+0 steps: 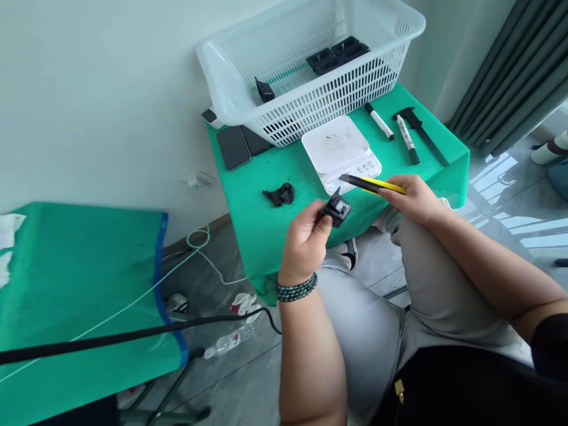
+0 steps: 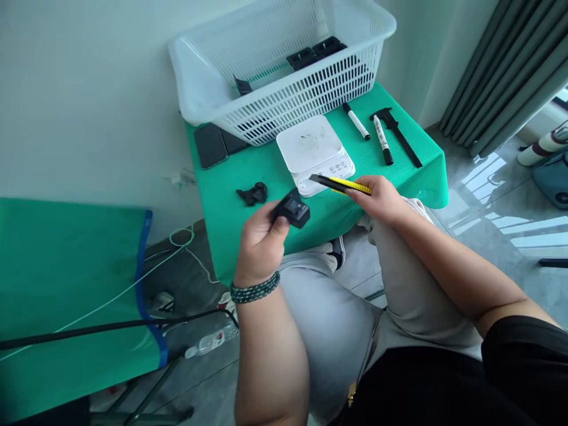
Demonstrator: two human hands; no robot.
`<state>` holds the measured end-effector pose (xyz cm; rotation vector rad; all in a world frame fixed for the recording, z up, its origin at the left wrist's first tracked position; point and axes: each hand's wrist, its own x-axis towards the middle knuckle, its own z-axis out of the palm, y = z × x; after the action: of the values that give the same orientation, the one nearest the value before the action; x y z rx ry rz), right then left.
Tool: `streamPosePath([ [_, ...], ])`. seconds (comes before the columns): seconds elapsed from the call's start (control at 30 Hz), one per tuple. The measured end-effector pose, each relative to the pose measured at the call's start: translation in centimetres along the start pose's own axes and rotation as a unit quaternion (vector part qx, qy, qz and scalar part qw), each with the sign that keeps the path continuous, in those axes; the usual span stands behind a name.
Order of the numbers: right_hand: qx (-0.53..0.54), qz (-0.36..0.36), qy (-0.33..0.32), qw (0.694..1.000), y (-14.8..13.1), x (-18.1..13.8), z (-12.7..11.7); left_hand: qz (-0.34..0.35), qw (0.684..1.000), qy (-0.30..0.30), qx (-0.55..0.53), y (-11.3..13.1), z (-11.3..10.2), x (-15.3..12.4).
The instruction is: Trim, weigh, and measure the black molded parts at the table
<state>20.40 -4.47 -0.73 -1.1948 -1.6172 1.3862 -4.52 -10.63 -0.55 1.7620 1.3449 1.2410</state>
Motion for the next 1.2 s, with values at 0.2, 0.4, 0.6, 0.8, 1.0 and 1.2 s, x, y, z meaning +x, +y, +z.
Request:
streamPosePath([
  [0.2, 0.164, -0.021, -0.072, 0.984, 0.0, -0.9, 0.2, -0.011, 0.997, 0.052, 0.063, 0.2, 0.1, 0.6],
  [0.4, 0.081, -0.017, -0.081, 0.993, -0.2, -0.4, 0.0, -0.029, 0.994, 0.046, -0.098, -0.2, 0.0, 0.0],
  [0.6, 0.064, 0.041, 0.014, 0.997, 0.4, 1.4, -0.6, -0.041, 0.921, 0.194, -0.336, -0.1, -0.1, -0.3],
  [0.8, 0.13, 0.0, -0.014, 0.991, 0.4, 1.0, 0.1, -0.145, 0.894, 0.164, -0.392, -0.1, -0.3, 0.5],
  [1.0, 0.176, -0.094, -0.04, 0.979, -0.1, -0.1, 1.2, -0.073, 0.962, 0.222, -0.141, -1.3, 0.8, 0.6],
  [1.2, -0.004, -0.109, -0.024, 0.994, -0.1, 0.1, 1.4, 0.014, 0.991, 0.127, 0.042, -0.2, 0.8, -0.6],
])
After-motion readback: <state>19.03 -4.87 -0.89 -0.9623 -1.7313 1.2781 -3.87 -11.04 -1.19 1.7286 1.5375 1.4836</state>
